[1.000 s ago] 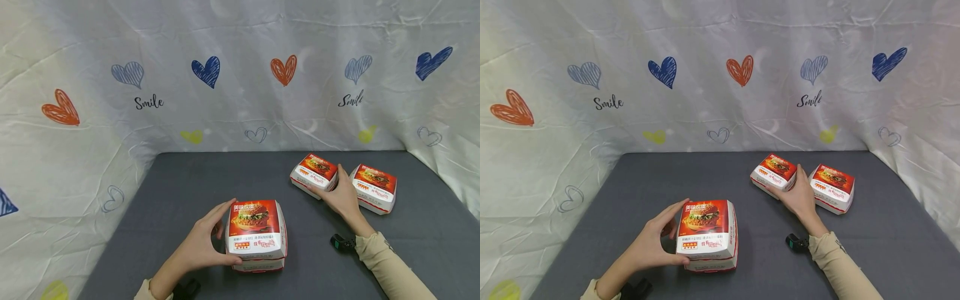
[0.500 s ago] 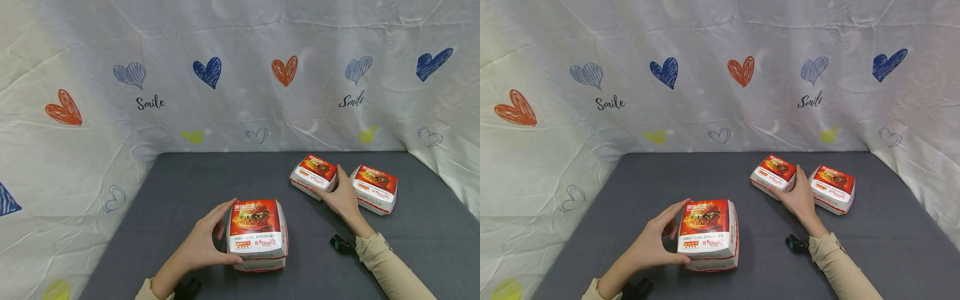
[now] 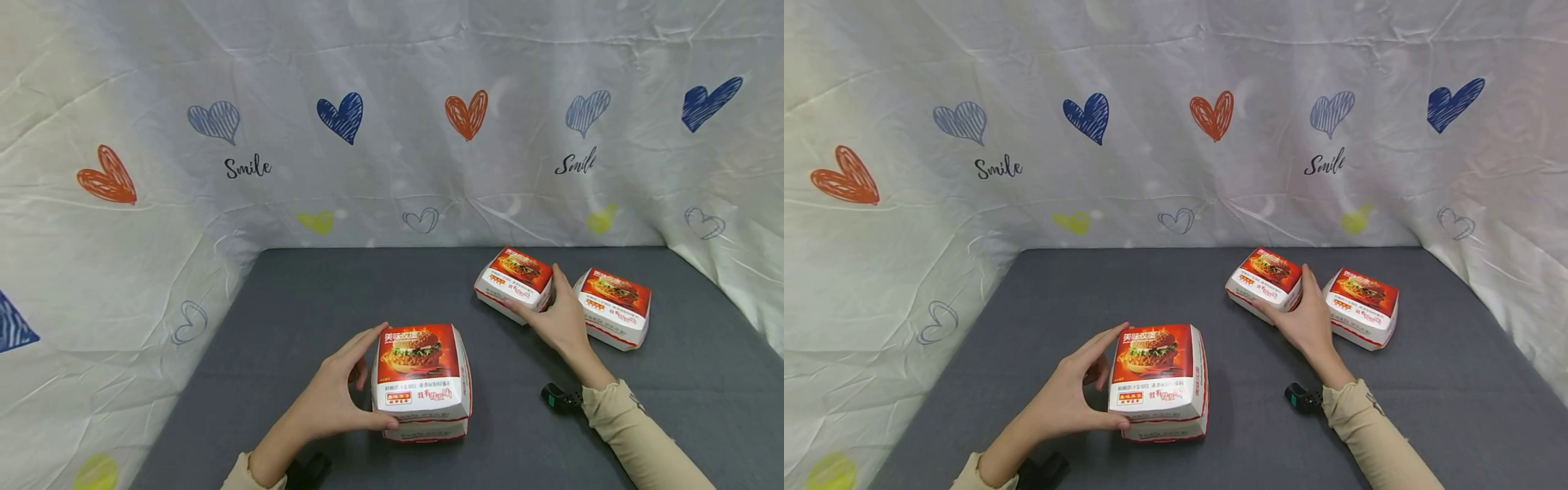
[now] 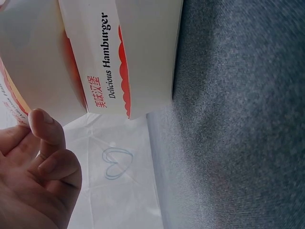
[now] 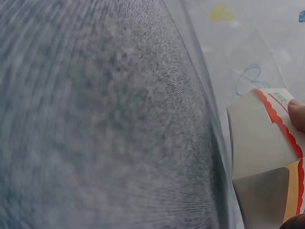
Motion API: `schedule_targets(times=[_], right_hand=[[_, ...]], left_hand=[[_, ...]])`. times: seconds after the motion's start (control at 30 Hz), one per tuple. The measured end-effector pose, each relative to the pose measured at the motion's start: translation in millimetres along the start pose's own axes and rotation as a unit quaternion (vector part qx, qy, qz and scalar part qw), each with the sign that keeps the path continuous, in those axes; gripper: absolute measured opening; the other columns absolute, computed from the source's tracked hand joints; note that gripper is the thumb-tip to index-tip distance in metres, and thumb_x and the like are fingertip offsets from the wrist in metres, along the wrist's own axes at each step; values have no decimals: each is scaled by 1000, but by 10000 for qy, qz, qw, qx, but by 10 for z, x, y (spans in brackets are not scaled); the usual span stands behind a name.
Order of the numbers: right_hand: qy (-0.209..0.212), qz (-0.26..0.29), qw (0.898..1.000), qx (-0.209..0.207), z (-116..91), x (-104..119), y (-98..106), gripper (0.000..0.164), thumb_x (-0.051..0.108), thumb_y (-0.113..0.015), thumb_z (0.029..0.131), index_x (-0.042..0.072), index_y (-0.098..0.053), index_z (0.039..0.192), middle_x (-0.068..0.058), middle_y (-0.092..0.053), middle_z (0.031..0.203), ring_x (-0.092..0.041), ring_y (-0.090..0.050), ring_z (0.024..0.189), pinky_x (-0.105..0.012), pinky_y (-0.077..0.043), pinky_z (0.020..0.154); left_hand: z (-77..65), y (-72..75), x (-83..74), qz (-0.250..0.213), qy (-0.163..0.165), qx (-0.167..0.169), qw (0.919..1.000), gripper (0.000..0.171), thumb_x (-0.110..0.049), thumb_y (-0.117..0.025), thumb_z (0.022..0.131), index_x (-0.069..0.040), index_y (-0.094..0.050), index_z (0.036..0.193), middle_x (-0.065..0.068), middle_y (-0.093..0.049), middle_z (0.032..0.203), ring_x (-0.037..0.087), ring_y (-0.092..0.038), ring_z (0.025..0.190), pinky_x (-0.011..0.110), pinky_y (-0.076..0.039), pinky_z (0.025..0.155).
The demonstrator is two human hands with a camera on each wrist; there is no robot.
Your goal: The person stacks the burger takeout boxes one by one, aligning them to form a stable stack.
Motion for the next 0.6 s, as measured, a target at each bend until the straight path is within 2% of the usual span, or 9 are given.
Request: schedule_targets(times=[0.3, 0.37, 0.47, 0.53, 0.6], right_hand=[[72, 122, 9998, -165, -6, 127, 101, 116, 49, -87, 84, -1, -24, 167, -25, -31, 169, -48, -37, 151, -65, -37, 115], [80, 143, 9997, -200, -16, 172, 137, 115, 48, -87, 84, 0, -24, 167, -24, -32, 169, -46, -50, 141, -62, -43, 109], [111, 136, 9995, -278, -29, 237, 187, 113, 47, -87, 85, 1, -25, 167, -23, -36, 167, -37, -70, 101, -50, -54, 88], [126, 108, 9994, -317, -36, 272, 214, 112, 46, -87, 84, 2, -26, 168, -23, -38, 166, -25, -68, 75, -39, -52, 74], [148, 107, 9993, -336, -42, 300, 235, 112, 46, -87, 84, 2, -26, 167, -23, -40, 165, -17, -63, 63, -31, -49, 66]], left_hand=[[2, -4, -6, 30, 0, -28, 10000, 120, -40, -102, 68, -31, -34, 167, 1, -51, 143, 6, -46, 67, 23, -40, 57], [1, -4, -4, 39, 0, -35, 10000, 120, -40, -102, 68, -31, -34, 167, 1, -51, 143, 6, -45, 67, 23, -40, 57], [1, -3, 0, 34, 5, -41, 10000, 120, -40, -102, 68, -31, -35, 167, 1, -51, 143, 6, -45, 67, 23, -40, 57], [2, -2, -1, 21, -6, -47, 10000, 120, -40, -102, 68, -30, -35, 167, 2, -52, 143, 6, -46, 67, 23, -40, 57], [2, -2, -1, -2, -24, -47, 10000, 119, -40, -102, 68, -30, -35, 167, 2, -52, 143, 6, -46, 67, 23, -40, 57]])
Point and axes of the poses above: each hand's wrist, its own z-axis towards the middle knuckle, its own y-axis out of the back of the hand, x = y × z, the point moved 6 cm from there along z, towards the middle knuckle
